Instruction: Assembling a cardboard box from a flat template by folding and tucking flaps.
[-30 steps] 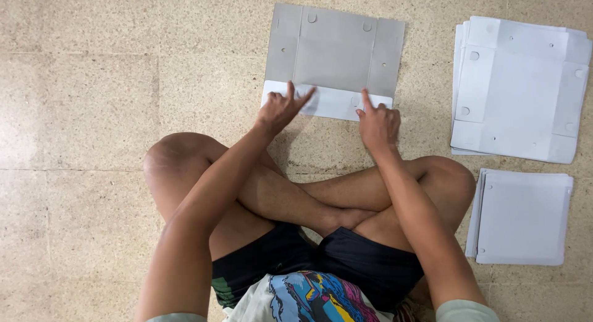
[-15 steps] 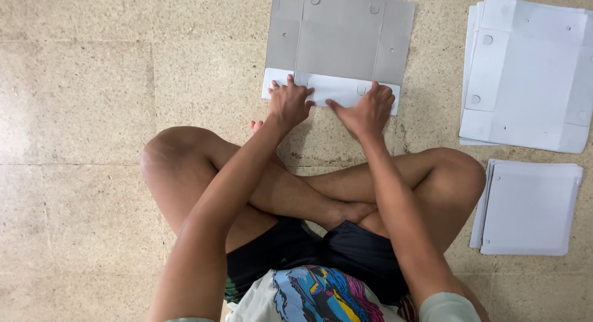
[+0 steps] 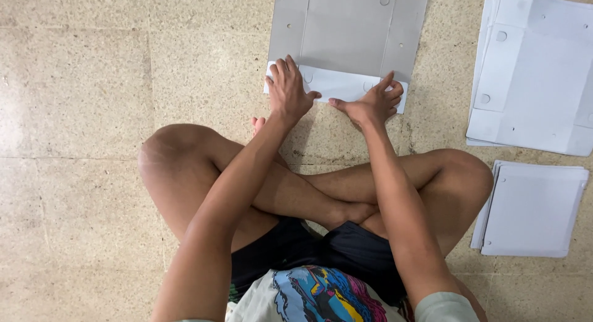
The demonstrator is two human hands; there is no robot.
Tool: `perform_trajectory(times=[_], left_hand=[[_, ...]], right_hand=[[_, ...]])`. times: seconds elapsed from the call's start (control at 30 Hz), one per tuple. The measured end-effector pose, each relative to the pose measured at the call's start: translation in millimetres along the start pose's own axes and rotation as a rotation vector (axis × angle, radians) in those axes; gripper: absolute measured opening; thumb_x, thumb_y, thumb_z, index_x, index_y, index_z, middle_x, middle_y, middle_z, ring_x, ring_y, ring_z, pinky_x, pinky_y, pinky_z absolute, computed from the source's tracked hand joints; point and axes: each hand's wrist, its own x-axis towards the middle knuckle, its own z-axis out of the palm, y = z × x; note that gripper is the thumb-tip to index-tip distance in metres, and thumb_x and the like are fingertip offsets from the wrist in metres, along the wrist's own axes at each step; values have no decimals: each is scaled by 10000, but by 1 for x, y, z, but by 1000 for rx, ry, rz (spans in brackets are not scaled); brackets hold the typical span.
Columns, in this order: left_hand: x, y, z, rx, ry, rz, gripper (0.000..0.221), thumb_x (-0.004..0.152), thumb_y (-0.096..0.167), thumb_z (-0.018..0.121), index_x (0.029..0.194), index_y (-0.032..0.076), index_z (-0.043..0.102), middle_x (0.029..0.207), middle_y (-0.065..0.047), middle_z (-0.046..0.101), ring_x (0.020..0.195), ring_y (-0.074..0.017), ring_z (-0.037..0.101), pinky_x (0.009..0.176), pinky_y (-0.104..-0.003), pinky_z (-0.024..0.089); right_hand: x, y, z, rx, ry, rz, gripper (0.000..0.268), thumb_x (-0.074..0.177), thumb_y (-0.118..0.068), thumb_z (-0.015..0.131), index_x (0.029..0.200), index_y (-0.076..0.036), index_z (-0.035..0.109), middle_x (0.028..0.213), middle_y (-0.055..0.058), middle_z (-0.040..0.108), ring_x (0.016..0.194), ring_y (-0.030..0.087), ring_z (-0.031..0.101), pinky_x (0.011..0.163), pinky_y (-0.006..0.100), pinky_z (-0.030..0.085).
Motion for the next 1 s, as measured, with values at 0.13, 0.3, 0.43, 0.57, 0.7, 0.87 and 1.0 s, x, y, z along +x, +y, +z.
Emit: perform_trajectory(times=[0.13,0.3,0.43,0.57,0.7,0.87,1.0], left_hand=[[0,5,9,17,-77,-28,1107,757,517,876,1487,-100,318,1226,-157,426,1272,-379,429,1092,-625,434],[13,-2,34,44,-34,1,1157,714,568,877,1500,-63,312,1194,-168,454,1226,-369,461,1076,-651,425],[21,-15,59,60,26,51,1131,772,560,873,1512,-19,243,1258,-211,532,1163,-360,489,985,-633,464],[17,-25,54,-45,27,102,991,795,291,858,1512,-6,242,1274,-207,546,1163,-380,487,1017,-641,451],[14,-33,39,-155,78,176,828,756,56,850,1403,-14,338,1185,-200,612,1095,-363,519,786,-491,604],[11,-29,32,-109,-6,41,984,771,457,868,1475,39,324,1265,-84,547,1251,-257,479,1045,-531,522],[22,-31,57,-144,-30,-16,985,749,453,888,1460,57,334,1303,-86,539,1305,-269,467,1127,-547,434]], right_hand=[[1,5,-7,6,-8,-21,1462,542,-428,1060,1567,16,117,1428,226,255,1359,445,291,1082,507,317],[27,27,-9,50,-22,-149,1486,520,-338,1087,1575,21,104,1421,303,342,1327,468,466,1027,547,462],[52,42,-4,7,-99,10,1583,564,-453,1054,1580,-79,-101,1554,238,186,1436,353,337,1137,396,391],[47,58,-11,217,-52,-98,1493,622,-260,1040,1587,-92,-87,1308,59,436,897,151,549,874,316,547],[68,67,-4,114,-113,-107,1442,636,-351,1013,1596,-108,-34,1337,22,343,902,118,559,906,311,530],[31,56,-23,194,-78,-328,1393,665,-303,999,1569,51,-1,1294,223,384,1127,368,601,908,478,561],[14,42,-25,138,-11,-277,1438,692,-369,1016,1578,-12,-59,1415,249,345,1317,422,535,1018,546,521]])
